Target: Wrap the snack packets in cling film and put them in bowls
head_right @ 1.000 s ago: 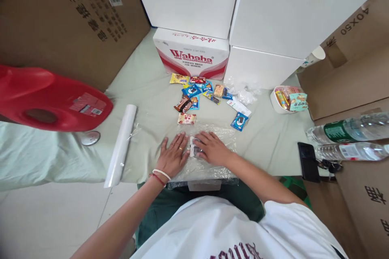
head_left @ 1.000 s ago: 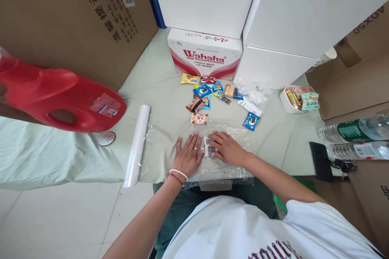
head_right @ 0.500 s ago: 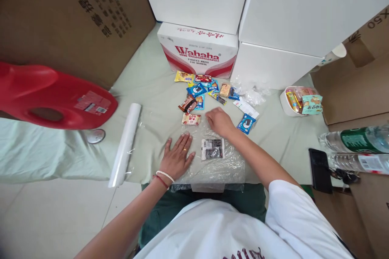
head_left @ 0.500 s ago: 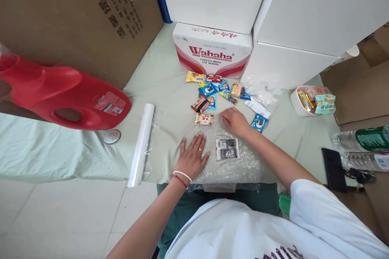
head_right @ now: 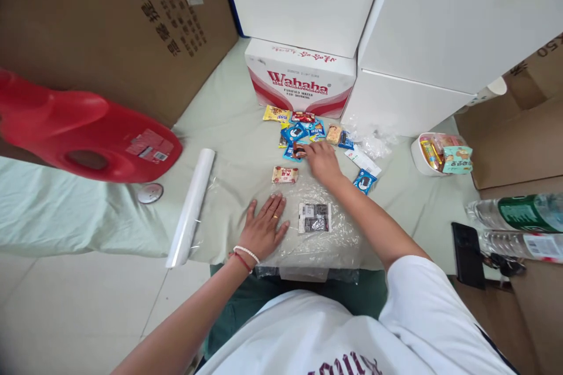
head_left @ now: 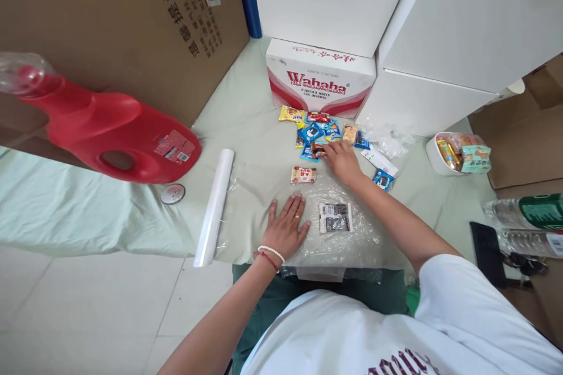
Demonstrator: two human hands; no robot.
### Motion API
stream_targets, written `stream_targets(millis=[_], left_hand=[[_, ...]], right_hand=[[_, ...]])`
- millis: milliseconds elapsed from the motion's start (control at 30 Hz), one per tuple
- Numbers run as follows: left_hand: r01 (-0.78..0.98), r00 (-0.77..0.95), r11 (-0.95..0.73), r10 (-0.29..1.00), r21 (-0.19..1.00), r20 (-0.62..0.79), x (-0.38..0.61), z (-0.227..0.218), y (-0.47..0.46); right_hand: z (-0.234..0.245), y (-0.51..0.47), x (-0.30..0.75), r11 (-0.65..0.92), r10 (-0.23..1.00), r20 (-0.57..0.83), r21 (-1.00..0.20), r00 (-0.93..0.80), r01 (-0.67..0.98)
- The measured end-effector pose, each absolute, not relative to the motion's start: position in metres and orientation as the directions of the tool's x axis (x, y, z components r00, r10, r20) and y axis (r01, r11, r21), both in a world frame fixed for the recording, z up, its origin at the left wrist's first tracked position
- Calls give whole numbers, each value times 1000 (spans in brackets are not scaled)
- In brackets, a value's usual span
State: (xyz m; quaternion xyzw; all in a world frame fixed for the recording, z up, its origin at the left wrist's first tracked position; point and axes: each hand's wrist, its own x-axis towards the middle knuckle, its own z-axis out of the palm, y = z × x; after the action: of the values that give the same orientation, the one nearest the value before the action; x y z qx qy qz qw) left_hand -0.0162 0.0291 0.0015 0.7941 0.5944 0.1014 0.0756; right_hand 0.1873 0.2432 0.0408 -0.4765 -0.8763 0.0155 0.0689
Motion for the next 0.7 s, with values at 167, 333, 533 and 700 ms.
stream_targets(millis=[167,333,533,700], left_hand=[[930,264,-273,962,245,70,-16,2,29],[931,282,-289,957,225,61,-15,1,30],[930,279,-289,957,226,75,-15,-2,31],[924,274,-280,960,261,59,-13,1,31]], right_hand=[[57,228,207,428,904,86,-147,-419,892],[62,213,145,505,841,-102,-202,-531,839],[50,219,120,349,833,-314,-341,-456,873],[67,222,183,210,973,51,-593,-225,777]])
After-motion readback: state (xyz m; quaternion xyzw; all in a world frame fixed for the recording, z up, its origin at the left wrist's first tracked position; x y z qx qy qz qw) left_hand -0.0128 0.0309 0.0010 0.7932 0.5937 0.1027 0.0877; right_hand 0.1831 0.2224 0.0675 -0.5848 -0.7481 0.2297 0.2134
